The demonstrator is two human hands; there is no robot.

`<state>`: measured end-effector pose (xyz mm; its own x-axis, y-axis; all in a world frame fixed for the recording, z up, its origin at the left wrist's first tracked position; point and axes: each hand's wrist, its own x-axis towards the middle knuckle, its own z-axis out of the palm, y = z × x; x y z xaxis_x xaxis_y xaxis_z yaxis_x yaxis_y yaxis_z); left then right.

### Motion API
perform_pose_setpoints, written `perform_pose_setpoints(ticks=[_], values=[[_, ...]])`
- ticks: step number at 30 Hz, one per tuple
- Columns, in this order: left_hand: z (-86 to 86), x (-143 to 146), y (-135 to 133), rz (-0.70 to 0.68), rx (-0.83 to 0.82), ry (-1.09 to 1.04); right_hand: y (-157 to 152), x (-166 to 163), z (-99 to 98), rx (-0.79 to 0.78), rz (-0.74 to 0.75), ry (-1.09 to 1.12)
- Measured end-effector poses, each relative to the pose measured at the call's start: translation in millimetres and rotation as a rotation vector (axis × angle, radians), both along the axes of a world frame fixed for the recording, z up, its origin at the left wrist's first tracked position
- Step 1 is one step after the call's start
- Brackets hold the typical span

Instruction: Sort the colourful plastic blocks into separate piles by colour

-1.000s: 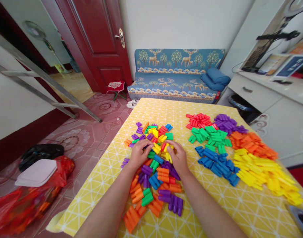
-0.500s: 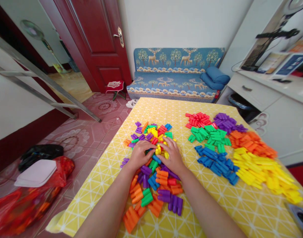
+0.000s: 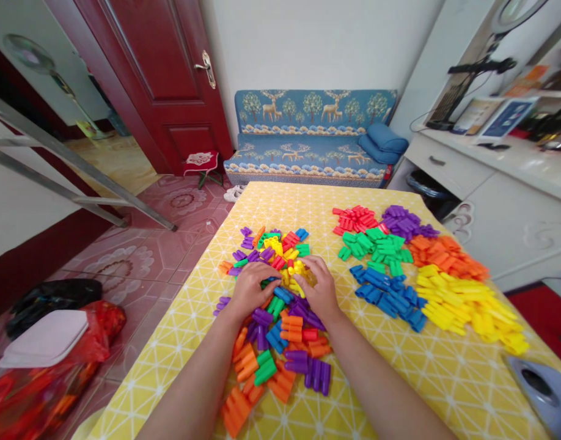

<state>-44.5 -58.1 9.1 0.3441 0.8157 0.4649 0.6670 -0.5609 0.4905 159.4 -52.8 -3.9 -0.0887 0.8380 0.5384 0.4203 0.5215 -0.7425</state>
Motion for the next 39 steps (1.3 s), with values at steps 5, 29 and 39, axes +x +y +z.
perform_pose_setpoints(ticks=[5,29,39], values=[[-1.7,-1.1,0.9,-0.005,0.005,-0.001,-8.2,14.8,11.6,-0.015,-0.145,0.096],[-1.1,-1.4,2.8,0.0,0.017,0.031,-28.9,282.0,12.6,0.137,-1.026,-0.847],[-2.1,-1.1,1.0,0.009,-0.006,0.007,-42.7,217.3,28.6,0.332,-0.742,-0.458]])
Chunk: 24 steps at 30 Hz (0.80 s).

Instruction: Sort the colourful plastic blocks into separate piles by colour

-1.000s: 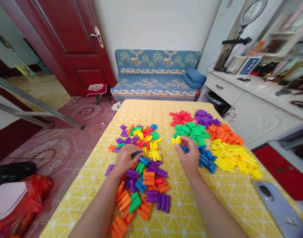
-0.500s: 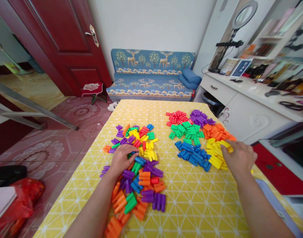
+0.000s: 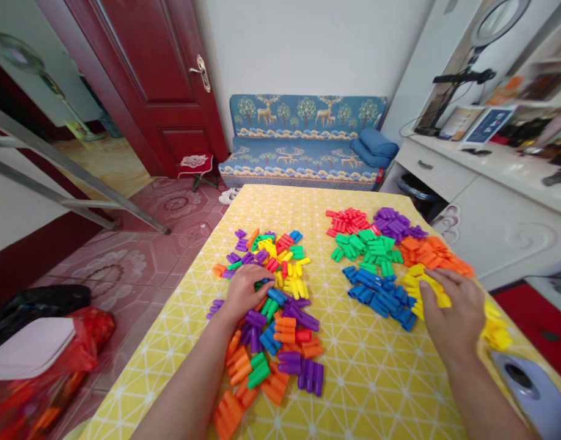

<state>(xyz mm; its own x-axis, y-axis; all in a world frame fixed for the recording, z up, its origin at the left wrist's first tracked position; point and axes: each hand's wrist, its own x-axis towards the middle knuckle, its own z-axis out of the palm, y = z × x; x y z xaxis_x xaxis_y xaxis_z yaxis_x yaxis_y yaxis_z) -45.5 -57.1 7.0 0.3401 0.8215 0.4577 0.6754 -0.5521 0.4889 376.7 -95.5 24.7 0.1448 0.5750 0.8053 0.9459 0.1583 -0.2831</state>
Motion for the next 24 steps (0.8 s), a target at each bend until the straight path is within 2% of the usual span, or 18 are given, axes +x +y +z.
perform_pose_setpoints(ticks=[3,6,10,16,19,24], values=[[0.0,0.0,-0.1,0.002,-0.004,0.0,-16.2,-45.5,0.4,-0.087,0.287,0.103],[1.8,0.7,-0.6,0.004,-0.01,0.007,-31.2,-85.2,-11.4,-0.25,0.519,0.119],[2.8,0.9,-0.5,0.003,-0.007,0.01,-34.1,-125.7,-26.8,-0.454,0.703,0.189],[1.2,1.1,0.1,0.002,-0.003,0.005,1.0,-174.3,-25.8,-0.622,0.749,0.225],[1.5,1.4,-0.4,0.002,0.001,0.006,17.1,-190.7,-27.6,-0.628,0.696,0.213],[2.8,1.7,-1.6,0.008,0.0,0.004,24.1,-198.2,-38.4,-0.621,0.58,0.344]])
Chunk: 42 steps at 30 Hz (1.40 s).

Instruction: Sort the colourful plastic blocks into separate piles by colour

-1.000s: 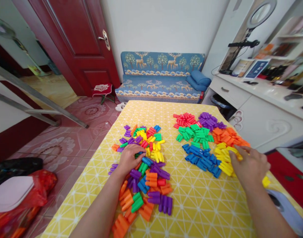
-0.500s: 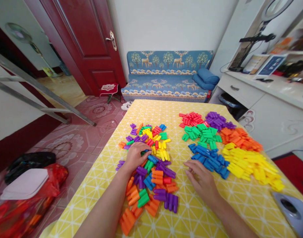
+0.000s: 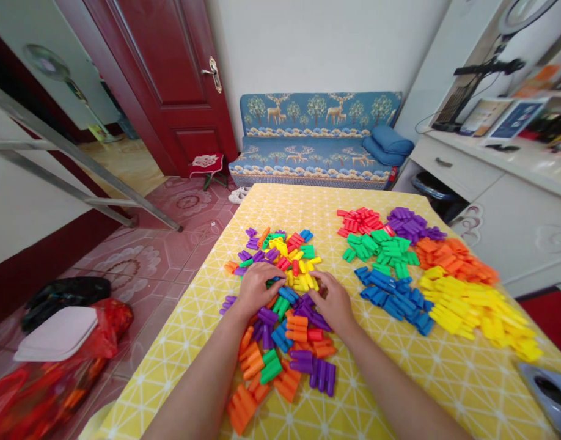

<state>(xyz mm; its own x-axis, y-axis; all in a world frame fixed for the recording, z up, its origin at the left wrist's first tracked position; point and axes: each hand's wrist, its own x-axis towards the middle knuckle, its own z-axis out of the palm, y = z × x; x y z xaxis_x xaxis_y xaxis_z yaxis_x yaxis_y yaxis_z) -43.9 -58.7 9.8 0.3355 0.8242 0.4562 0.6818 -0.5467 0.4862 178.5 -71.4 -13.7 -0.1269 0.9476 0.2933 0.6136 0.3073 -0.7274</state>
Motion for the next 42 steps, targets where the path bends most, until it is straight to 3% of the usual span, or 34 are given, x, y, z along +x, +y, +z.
perform_pose_setpoints(ticks=[4,12,21,25,29,32,37,40,42], values=[[0.1,0.0,0.0,0.002,-0.011,0.004,-5.7,7.7,-2.6,0.058,-0.024,0.067],[0.4,-0.1,0.2,-0.002,-0.005,-0.006,-24.9,24.5,8.9,0.155,-0.078,-0.271],[-1.5,-0.5,0.5,0.006,-0.007,-0.01,-29.1,24.0,5.1,0.074,-0.001,-0.086],[-2.6,-1.0,1.1,-0.002,-0.007,0.0,-29.0,19.8,0.7,0.031,-0.036,-0.062],[-2.3,-1.8,2.2,-0.022,-0.005,0.012,-32.6,29.3,10.0,0.113,-0.003,-0.06],[-2.4,-2.4,3.6,-0.023,0.002,0.012,-32.3,65.3,26.5,0.226,-0.084,-0.093],[-5.8,-3.2,6.4,-0.019,0.018,0.037,-25.3,174.4,53.1,0.38,-0.554,-0.252],[-7.2,-2.9,6.9,-0.013,0.036,0.055,-23.7,233.3,58.8,0.368,-0.833,-0.405],[-6.9,-2.6,6.7,-0.003,0.048,0.067,-24.0,258.9,57.2,0.317,-0.908,-0.491]])
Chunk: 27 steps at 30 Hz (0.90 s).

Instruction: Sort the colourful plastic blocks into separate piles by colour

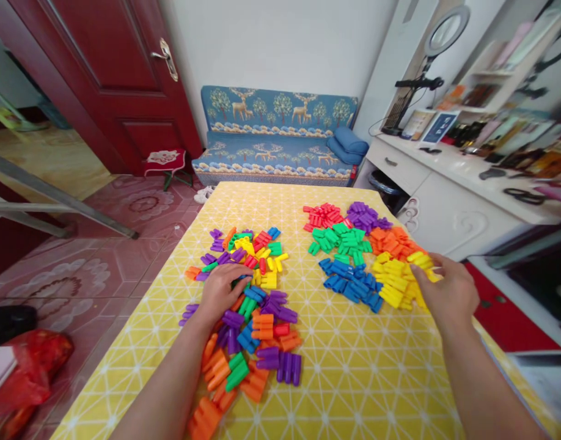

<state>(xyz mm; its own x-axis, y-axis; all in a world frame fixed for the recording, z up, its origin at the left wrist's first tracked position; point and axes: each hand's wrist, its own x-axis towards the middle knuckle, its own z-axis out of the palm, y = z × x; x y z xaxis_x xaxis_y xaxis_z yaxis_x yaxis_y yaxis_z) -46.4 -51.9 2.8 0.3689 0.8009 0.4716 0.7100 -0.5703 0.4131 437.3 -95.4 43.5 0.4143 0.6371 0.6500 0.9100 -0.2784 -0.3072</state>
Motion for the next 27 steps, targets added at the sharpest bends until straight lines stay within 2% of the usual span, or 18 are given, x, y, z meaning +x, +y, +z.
perform_pose_setpoints(ticks=[5,10,15,18,20,23,27], values=[[1.1,-0.5,-0.2,-0.012,0.01,0.0,-0.4,21.4,-11.2,-0.11,0.007,-0.066],[0.6,-1.3,0.0,-0.013,0.013,0.009,-0.9,14.7,-16.3,-0.09,-0.021,-0.099],[1.6,-0.4,-1.0,0.0,0.013,0.007,-4.0,6.8,-16.5,-0.141,-0.056,-0.084],[2.3,0.1,-1.0,-0.004,0.0,0.005,-4.9,0.4,-13.8,-0.063,-0.022,-0.066],[2.5,0.3,-0.8,-0.005,-0.008,0.0,-4.0,-13.2,-11.0,0.06,0.09,-0.036],[2.5,0.4,-0.9,0.002,-0.017,-0.01,-0.7,-57.3,-9.3,0.153,0.372,0.107],[1.8,0.8,-1.5,0.021,-0.04,-0.024,9.6,-145.7,-21.5,-0.03,0.782,0.367]])
